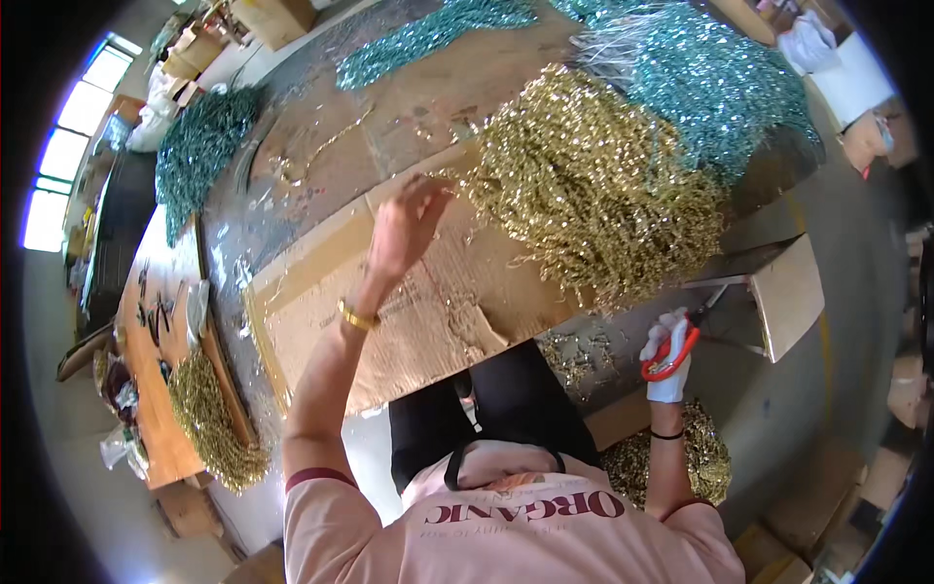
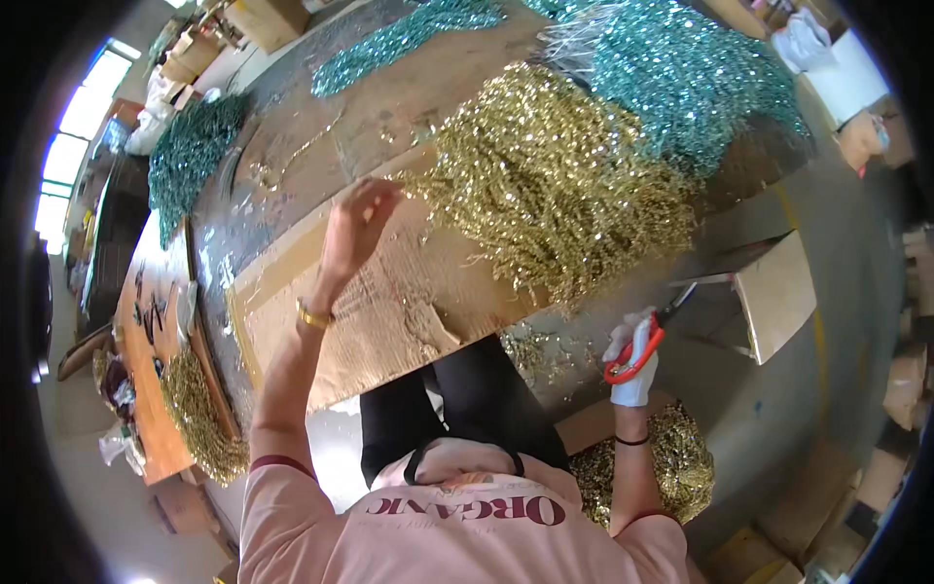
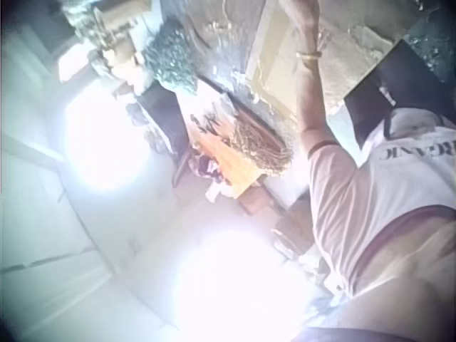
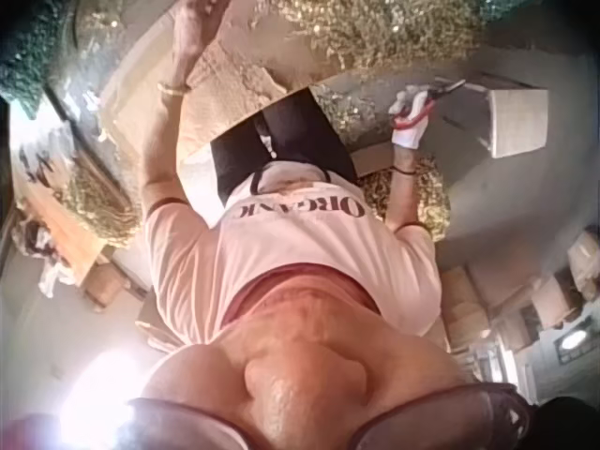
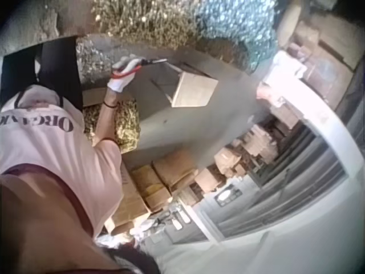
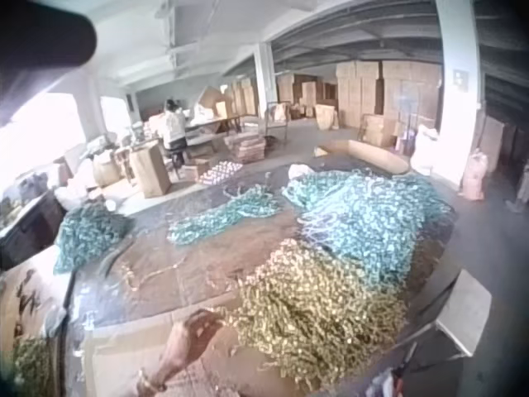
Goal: Measuring and cutting gold tinsel garlands against a cardboard guide at a manufacturing workbench.
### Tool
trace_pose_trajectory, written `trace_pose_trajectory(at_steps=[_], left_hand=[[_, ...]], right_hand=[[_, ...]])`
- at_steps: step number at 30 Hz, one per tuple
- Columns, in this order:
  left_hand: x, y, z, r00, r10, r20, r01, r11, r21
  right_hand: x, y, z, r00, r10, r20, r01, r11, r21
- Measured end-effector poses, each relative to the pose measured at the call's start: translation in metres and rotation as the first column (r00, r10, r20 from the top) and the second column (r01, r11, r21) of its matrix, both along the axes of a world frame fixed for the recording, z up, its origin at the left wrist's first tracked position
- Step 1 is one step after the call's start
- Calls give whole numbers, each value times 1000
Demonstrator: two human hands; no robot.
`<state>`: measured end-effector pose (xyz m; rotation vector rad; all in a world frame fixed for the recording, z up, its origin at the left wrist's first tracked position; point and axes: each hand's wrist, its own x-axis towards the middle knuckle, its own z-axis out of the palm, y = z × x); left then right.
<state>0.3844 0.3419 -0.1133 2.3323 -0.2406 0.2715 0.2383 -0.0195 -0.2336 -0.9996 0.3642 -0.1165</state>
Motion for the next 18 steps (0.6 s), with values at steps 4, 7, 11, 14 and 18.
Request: trace_pose_trajectory(at_steps=[4,7,11,14,18], left_hand=[[118,-25,-20,882,-272,384,189,952,240],[184,-60,-27,851,-271,450,43,890,453],[219,-70,-37,917,-371,148,307,891,334],[208,-73,-28,898,-431,-82,439,884,158],[181,-56,-7,868,-490,-78,494,869,39]], right_hand=[[5,11,-3,981,-25,-190,22,1000,-17],[3,34,22,965,-154,-211,173,982,73],[-20,24,6,981,-80,-176,98,990,97],[-31,16,1,902,-234,-362,230,972,-54],[-28,12,3,902,-223,-370,289,948,133]])
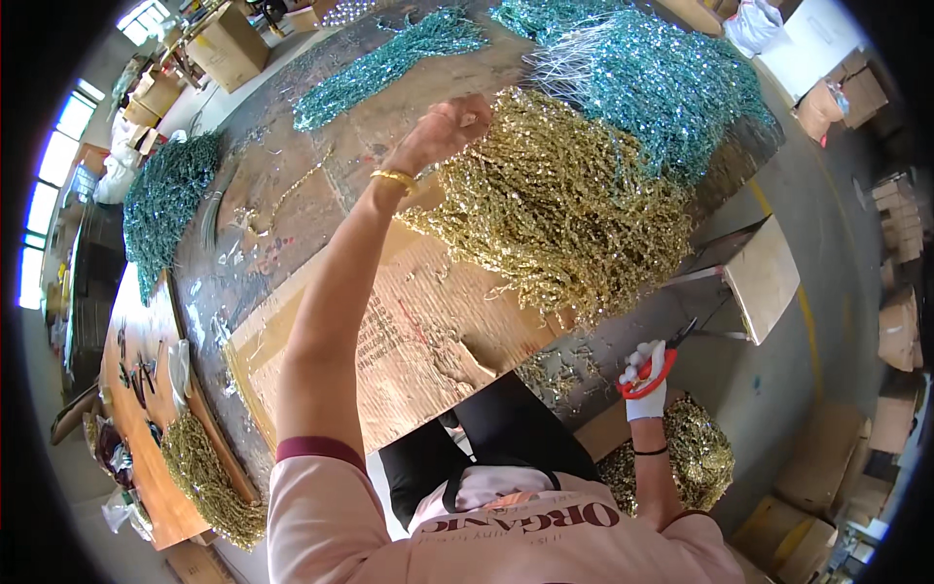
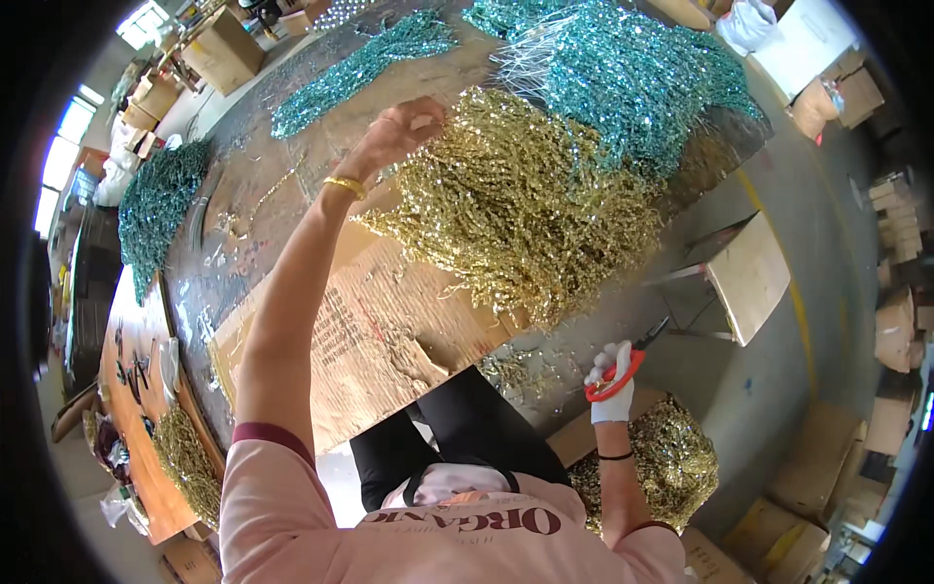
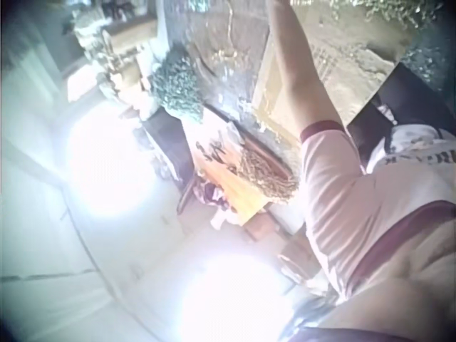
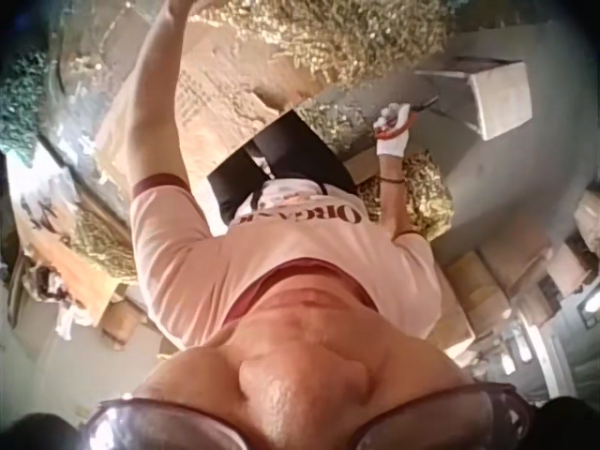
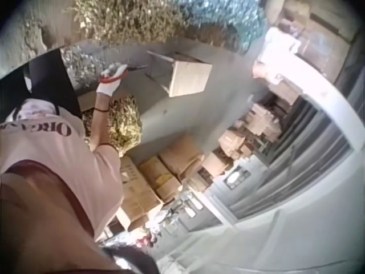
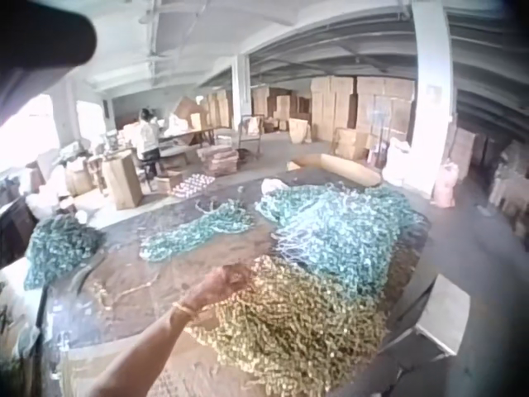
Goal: Measuring and cutting gold tinsel garlands against a cardboard guide at a manufacturing workbench.
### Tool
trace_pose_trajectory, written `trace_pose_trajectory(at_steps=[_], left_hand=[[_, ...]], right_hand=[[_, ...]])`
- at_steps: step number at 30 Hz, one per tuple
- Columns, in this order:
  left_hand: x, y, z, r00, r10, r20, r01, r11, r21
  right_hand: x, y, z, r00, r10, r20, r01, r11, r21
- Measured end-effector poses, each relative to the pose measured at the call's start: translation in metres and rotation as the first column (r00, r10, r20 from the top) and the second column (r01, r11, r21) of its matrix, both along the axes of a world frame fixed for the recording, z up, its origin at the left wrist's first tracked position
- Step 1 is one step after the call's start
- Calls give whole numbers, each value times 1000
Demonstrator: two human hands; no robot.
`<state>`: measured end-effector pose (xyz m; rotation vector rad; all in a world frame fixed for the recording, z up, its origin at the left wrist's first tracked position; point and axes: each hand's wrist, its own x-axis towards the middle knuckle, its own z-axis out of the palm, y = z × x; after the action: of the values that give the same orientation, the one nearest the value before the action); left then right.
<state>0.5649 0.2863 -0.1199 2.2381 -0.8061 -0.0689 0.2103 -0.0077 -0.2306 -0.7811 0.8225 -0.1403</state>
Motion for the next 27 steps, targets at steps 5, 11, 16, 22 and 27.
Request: trace_pose_trajectory(at_steps=[5,11,16,22,27], left_hand=[[-13,23,16,966,-89,-244,27,969,-247],[-46,50,-26,877,-455,-154,300,769,-564],[-101,17,-30,940,252,230,-284,951,122],[-63,51,-6,820,-186,-541,-327,623,-710],[-76,24,134,997,74,4,-70,955,-287]], right_hand=[[8,9,10,999,-12,30,11,999,33],[-4,16,14,998,-8,66,3,998,68],[-13,5,3,999,-29,34,27,998,63],[1,23,33,990,-41,134,34,998,52],[-4,5,24,966,25,257,3,994,-106]])
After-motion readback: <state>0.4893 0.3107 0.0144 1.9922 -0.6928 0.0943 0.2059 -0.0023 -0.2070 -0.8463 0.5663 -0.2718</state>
